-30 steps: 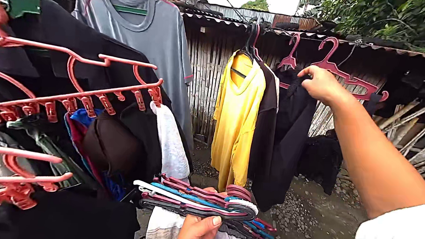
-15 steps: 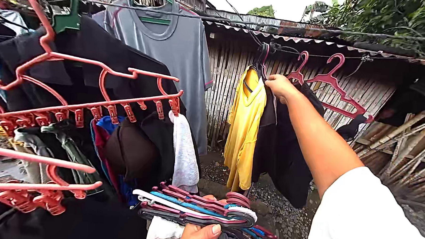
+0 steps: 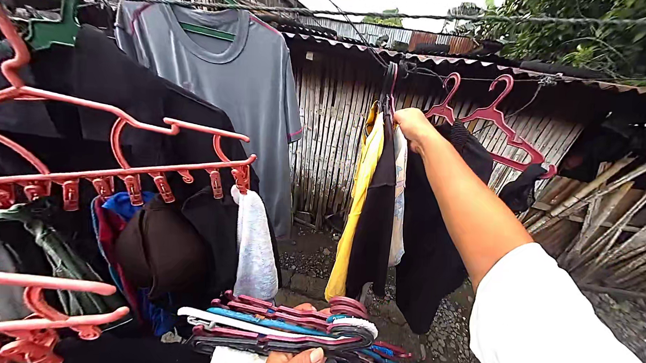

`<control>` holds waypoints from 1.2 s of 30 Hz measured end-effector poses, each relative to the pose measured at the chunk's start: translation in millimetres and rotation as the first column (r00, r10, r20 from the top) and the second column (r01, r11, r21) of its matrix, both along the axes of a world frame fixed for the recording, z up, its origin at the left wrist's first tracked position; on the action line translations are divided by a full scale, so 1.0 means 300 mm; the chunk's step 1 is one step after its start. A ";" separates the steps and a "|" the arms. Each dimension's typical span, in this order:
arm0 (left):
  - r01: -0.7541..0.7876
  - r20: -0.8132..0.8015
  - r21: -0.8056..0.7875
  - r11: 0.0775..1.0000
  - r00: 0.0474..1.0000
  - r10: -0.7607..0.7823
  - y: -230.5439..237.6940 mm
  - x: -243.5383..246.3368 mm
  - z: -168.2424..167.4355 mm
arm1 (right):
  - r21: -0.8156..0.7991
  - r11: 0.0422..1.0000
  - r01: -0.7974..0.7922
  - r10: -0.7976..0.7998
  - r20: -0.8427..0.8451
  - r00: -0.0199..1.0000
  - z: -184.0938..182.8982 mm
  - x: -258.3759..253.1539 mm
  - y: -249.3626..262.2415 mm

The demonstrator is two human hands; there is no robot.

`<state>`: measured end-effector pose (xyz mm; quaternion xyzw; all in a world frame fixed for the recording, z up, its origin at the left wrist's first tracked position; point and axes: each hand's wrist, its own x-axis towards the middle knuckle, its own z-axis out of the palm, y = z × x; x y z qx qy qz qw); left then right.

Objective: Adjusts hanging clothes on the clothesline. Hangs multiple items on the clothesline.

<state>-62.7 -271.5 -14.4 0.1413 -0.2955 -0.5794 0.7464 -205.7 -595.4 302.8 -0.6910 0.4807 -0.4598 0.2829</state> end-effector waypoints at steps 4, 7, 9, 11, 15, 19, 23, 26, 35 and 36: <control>0.012 -0.011 -0.024 1.000 1.000 -0.012 -0.011 0.008 -0.002 | -0.028 1.000 0.003 -0.002 0.005 1.000 -0.001 -0.008 -0.003; 0.010 -0.010 -0.017 1.000 1.000 -0.010 -0.021 0.011 -0.003 | -0.074 0.996 0.046 -0.048 -0.028 0.998 0.047 -0.023 0.028; 0.002 -0.006 0.003 1.000 1.000 -0.002 -0.023 0.012 -0.002 | -0.111 0.992 0.059 -0.068 -0.085 0.994 0.088 -0.040 0.033; 0.007 -0.009 0.001 1.000 1.000 -0.007 -0.031 0.011 -0.005 | -0.129 0.990 0.060 -0.074 -0.109 0.991 0.114 -0.056 0.028; 0.014 -0.022 0.000 1.000 1.000 -0.014 -0.042 0.017 -0.010 | -0.164 0.984 0.065 -0.072 -0.034 0.997 0.119 -0.063 0.048; 0.003 -0.019 0.025 1.000 1.000 -0.002 -0.051 0.020 -0.010 | -0.201 0.978 0.057 -0.065 -0.033 0.997 0.128 -0.081 0.074; -0.003 -0.003 0.040 0.999 1.000 0.003 -0.073 0.015 -0.008 | -0.193 0.980 0.037 -0.048 -0.053 0.997 0.122 -0.083 0.068; 0.007 -0.018 0.041 0.999 1.000 -0.006 -0.085 0.011 -0.011 | -0.169 0.985 0.040 -0.050 -0.058 0.997 0.056 -0.063 0.015; 0.000 -0.044 0.047 0.999 0.999 0.002 -0.099 0.018 -0.013 | -0.319 0.945 0.073 -0.269 -0.628 0.730 0.083 0.004 0.050; 0.000 -0.047 0.046 0.999 0.999 0.002 -0.100 0.017 -0.010 | -0.313 0.947 0.073 -0.269 -0.650 0.711 0.103 0.018 0.066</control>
